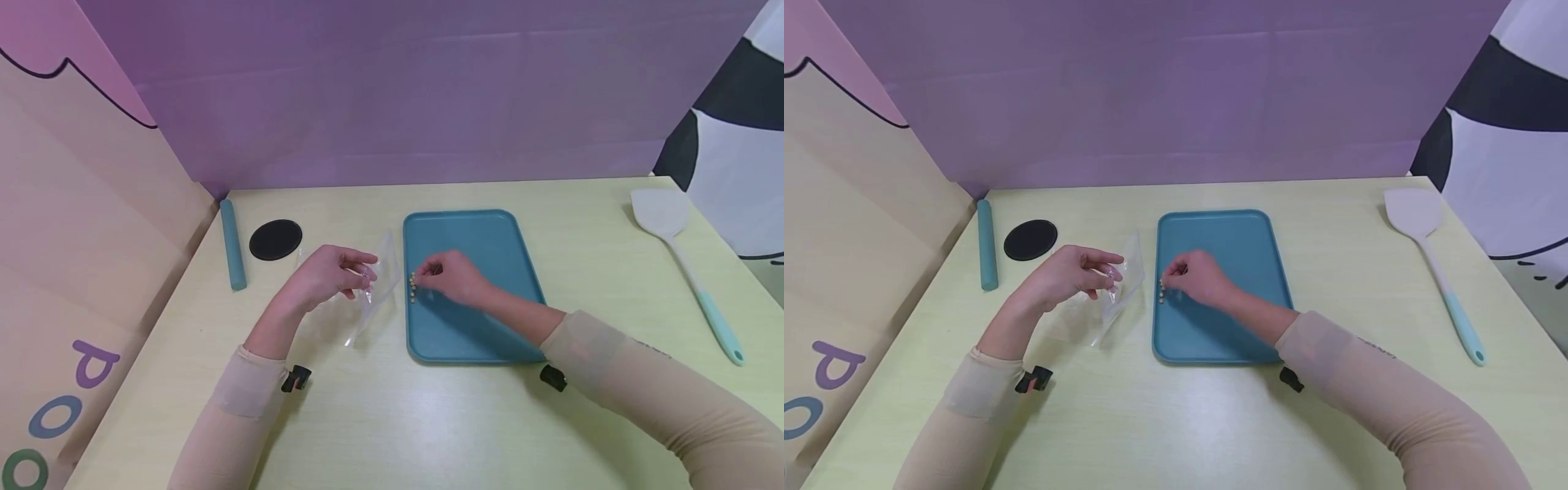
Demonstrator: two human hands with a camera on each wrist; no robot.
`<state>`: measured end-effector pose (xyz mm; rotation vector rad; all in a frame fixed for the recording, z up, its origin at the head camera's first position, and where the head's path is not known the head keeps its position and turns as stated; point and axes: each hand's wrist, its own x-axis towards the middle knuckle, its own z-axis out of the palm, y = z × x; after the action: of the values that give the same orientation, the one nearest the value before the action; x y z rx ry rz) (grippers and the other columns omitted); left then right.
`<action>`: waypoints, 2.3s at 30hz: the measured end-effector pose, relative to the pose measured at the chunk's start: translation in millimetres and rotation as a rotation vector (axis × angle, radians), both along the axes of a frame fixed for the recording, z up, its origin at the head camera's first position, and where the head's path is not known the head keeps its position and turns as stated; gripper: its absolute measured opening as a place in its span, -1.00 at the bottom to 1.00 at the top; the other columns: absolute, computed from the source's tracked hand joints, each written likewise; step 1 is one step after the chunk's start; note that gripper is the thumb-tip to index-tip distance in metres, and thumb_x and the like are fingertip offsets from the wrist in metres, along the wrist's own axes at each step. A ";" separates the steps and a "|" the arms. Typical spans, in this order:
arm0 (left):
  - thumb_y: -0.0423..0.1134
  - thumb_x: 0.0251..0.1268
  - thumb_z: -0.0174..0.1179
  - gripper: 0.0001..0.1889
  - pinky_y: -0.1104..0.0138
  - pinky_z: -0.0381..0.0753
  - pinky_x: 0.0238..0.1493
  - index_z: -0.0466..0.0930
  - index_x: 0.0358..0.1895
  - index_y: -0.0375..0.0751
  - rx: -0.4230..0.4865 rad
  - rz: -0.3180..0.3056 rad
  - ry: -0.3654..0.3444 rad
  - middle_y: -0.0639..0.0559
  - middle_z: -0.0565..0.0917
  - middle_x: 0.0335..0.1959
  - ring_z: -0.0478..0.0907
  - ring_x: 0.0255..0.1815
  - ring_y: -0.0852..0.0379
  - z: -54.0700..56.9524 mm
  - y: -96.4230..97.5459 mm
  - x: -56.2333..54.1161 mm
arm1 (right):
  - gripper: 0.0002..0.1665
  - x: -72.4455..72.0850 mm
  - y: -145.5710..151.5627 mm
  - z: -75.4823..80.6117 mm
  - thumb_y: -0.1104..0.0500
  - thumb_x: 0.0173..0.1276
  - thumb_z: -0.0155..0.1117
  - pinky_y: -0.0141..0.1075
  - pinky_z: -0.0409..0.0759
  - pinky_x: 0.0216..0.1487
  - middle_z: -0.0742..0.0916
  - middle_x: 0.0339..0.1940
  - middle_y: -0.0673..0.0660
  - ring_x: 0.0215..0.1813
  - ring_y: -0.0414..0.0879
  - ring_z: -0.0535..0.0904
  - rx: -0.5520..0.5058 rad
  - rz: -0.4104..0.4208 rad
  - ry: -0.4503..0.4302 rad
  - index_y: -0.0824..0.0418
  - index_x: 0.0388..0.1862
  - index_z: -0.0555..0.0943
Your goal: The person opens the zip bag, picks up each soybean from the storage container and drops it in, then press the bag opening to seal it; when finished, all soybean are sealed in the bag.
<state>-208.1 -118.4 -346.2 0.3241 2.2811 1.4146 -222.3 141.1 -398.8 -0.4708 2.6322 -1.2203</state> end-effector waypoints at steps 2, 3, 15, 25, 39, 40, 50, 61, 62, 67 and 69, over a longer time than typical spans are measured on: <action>-0.45 0.34 0.27 -0.53 0.28 0.69 -0.21 0.55 0.32 -0.30 0.000 0.001 0.001 -0.27 0.69 0.03 0.70 -0.05 -0.18 0.3 -0.4 -0.3 | -0.86 -0.6 -0.7 3.4 0.19 0.40 0.36 -0.26 0.52 -0.28 0.73 -0.34 0.09 -0.27 -0.04 0.53 -0.036 -0.019 0.000 0.25 -0.22 0.77; -0.45 0.34 0.27 -0.53 0.28 0.69 -0.21 0.55 0.32 -0.30 -0.002 0.001 0.002 -0.28 0.69 0.03 0.70 -0.05 -0.18 0.5 -0.5 -0.5 | -0.85 -0.5 -1.1 5.5 0.18 0.41 0.35 -0.25 0.53 -0.27 0.73 -0.33 0.12 -0.26 -0.03 0.54 -0.054 -0.028 -0.002 0.25 -0.20 0.77; -0.44 0.34 0.27 -0.53 0.27 0.68 -0.20 0.55 0.32 -0.29 -0.006 0.002 -0.007 -0.24 0.70 0.02 0.71 -0.08 -0.09 -0.8 -0.1 -1.4 | -0.78 9.5 -15.2 24.1 0.13 0.41 0.39 0.03 0.64 -0.07 0.74 -0.14 0.26 -0.08 0.26 0.59 -0.241 -0.038 -0.068 0.21 -0.06 0.76; -0.43 0.34 0.26 -0.53 0.26 0.69 -0.18 0.56 0.32 -0.28 -0.012 -0.003 -0.001 -0.21 0.71 0.01 0.71 -0.10 -0.02 -0.7 -0.7 -0.8 | -0.78 15.3 -21.7 25.2 0.12 0.40 0.40 0.05 0.63 -0.06 0.73 -0.22 0.16 -0.15 0.17 0.59 -0.241 0.000 -0.099 0.22 -0.07 0.75; -0.44 0.33 0.27 -0.52 0.26 0.69 -0.19 0.55 0.33 -0.31 -0.004 -0.001 -0.014 -0.24 0.71 0.01 0.72 -0.11 -0.05 -1.4 1.4 -0.8 | -0.69 15.0 -11.2 19.1 0.11 0.45 0.35 0.01 0.63 -0.12 0.70 -0.14 0.34 -0.18 0.26 0.56 -0.278 -0.029 -0.086 0.31 0.01 0.71; -0.44 0.34 0.27 -0.52 0.26 0.69 -0.19 0.54 0.33 -0.31 -0.005 -0.002 -0.013 -0.24 0.71 0.02 0.72 -0.11 -0.06 -1.3 1.4 -0.9 | -0.70 14.3 -9.9 18.1 0.11 0.45 0.35 -0.03 0.63 -0.14 0.70 -0.14 0.33 -0.21 0.21 0.56 -0.265 -0.033 -0.085 0.31 0.00 0.71; -0.44 0.35 0.25 -0.51 0.28 0.68 -0.18 0.52 0.35 -0.32 -0.001 0.000 -0.026 -0.27 0.69 0.04 0.68 -0.01 -0.18 0.5 -0.2 0.4 | -0.87 10.1 -3.2 -3.1 0.19 0.36 0.43 -0.26 0.54 -0.32 0.73 -0.37 0.02 -0.35 -0.06 0.54 -0.058 0.093 -0.055 0.22 -0.17 0.76; -0.46 0.34 0.25 -0.51 0.30 0.68 -0.21 0.53 0.34 -0.32 0.008 0.002 -0.025 -0.26 0.69 0.04 0.68 -0.01 -0.19 -0.4 0.7 0.5 | -0.93 16.0 -6.9 -8.6 0.26 0.32 0.45 -0.27 0.50 -0.27 0.65 -0.51 0.00 -0.41 -0.11 0.51 -0.024 0.106 -0.028 0.25 -0.26 0.74; -0.46 0.34 0.25 -0.51 0.30 0.67 -0.21 0.53 0.34 -0.32 0.009 0.003 -0.024 -0.26 0.69 0.04 0.68 -0.01 -0.18 -0.6 0.7 0.3 | -0.94 16.4 -7.3 -8.5 0.26 0.32 0.45 -0.26 0.50 -0.27 0.65 -0.52 0.00 -0.40 -0.11 0.51 -0.019 0.102 -0.029 0.24 -0.26 0.74; -0.45 0.34 0.25 -0.52 0.30 0.68 -0.22 0.54 0.33 -0.32 0.006 0.001 -0.019 -0.28 0.69 0.05 0.69 -0.04 -0.14 -0.1 0.7 1.2 | -0.94 16.4 -8.2 -10.8 0.27 0.31 0.46 -0.28 0.52 -0.25 0.67 -0.50 -0.01 -0.38 -0.12 0.52 0.014 0.098 -0.026 0.24 -0.27 0.74; -0.46 0.34 0.26 -0.52 0.30 0.68 -0.22 0.54 0.33 -0.32 0.004 0.001 -0.017 -0.27 0.69 0.03 0.69 -0.05 -0.13 0.1 0.8 1.5 | -0.94 16.3 -7.9 -11.6 0.27 0.31 0.46 -0.29 0.53 -0.25 0.68 -0.49 -0.01 -0.38 -0.13 0.53 0.030 0.104 -0.017 0.25 -0.28 0.74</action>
<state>-206.6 -117.6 -346.1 0.3109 2.2656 1.4172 -206.0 133.2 -410.4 -0.5810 2.5731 -1.1466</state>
